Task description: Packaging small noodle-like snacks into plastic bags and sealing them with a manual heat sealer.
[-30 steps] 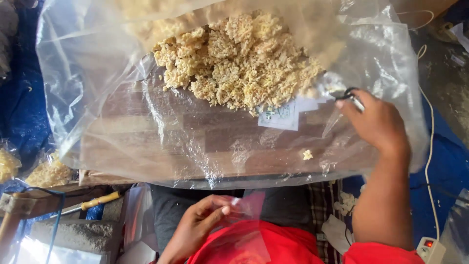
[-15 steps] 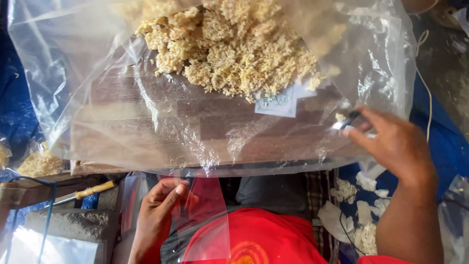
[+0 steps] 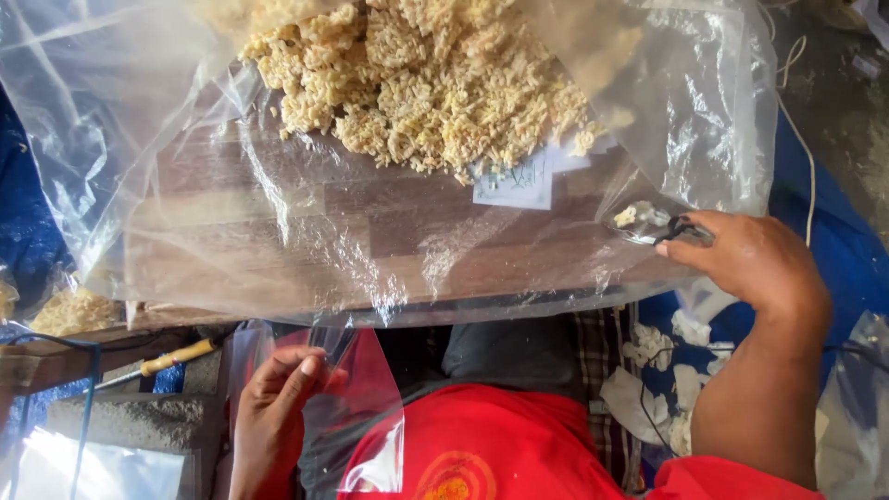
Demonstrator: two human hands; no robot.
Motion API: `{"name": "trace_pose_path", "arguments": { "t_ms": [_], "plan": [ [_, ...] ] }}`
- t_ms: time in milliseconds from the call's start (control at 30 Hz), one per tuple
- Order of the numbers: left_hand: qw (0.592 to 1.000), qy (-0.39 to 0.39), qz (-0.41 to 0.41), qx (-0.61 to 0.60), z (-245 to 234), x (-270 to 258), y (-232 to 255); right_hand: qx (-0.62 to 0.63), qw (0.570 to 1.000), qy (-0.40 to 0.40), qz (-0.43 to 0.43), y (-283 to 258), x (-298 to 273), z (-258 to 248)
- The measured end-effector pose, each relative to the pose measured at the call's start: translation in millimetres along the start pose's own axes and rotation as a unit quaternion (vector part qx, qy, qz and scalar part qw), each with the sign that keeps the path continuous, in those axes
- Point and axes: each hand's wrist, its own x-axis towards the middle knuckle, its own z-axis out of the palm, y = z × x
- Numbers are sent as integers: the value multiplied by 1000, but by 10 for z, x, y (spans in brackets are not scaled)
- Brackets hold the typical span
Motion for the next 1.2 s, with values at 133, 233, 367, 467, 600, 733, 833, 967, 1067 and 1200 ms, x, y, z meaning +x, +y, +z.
{"name": "trace_pose_path", "arguments": {
  "t_ms": [133,233,367,467,600,733,833,967,1067,1200],
  "plan": [
    [1000,10,-12,6,-53,-20,-52,-3,1000,-15,14,67,-112,53],
    [1000,-11,-3,-13,-75,56,-153,47,999,1,10,102,-126,96],
    [1000,-10,-6,-3,61,75,-91,54,998,9,-12,67,-49,53],
    [999,-33,-2,-24,114,84,-113,63,997,-37,-31,-120,57,-111],
    [999,-24,-14,-20,131,65,-73,160,980,45,-110,-489,139,-358],
    [999,24,-23,-26,-32,4,-144,82,995,29,-47,-629,247,-221],
    [997,48,-41,-48,-82,7,-143,128,982,116,-76,-705,449,-83],
    [999,28,-16,-10,-61,32,-85,158,976,133,-69,-744,440,-46],
    [1000,22,-11,-14,-27,79,-97,176,978,108,-42,-776,573,0],
    [999,10,-27,-16,71,135,-87,315,948,30,-33,-953,574,-21]
  ]
}}
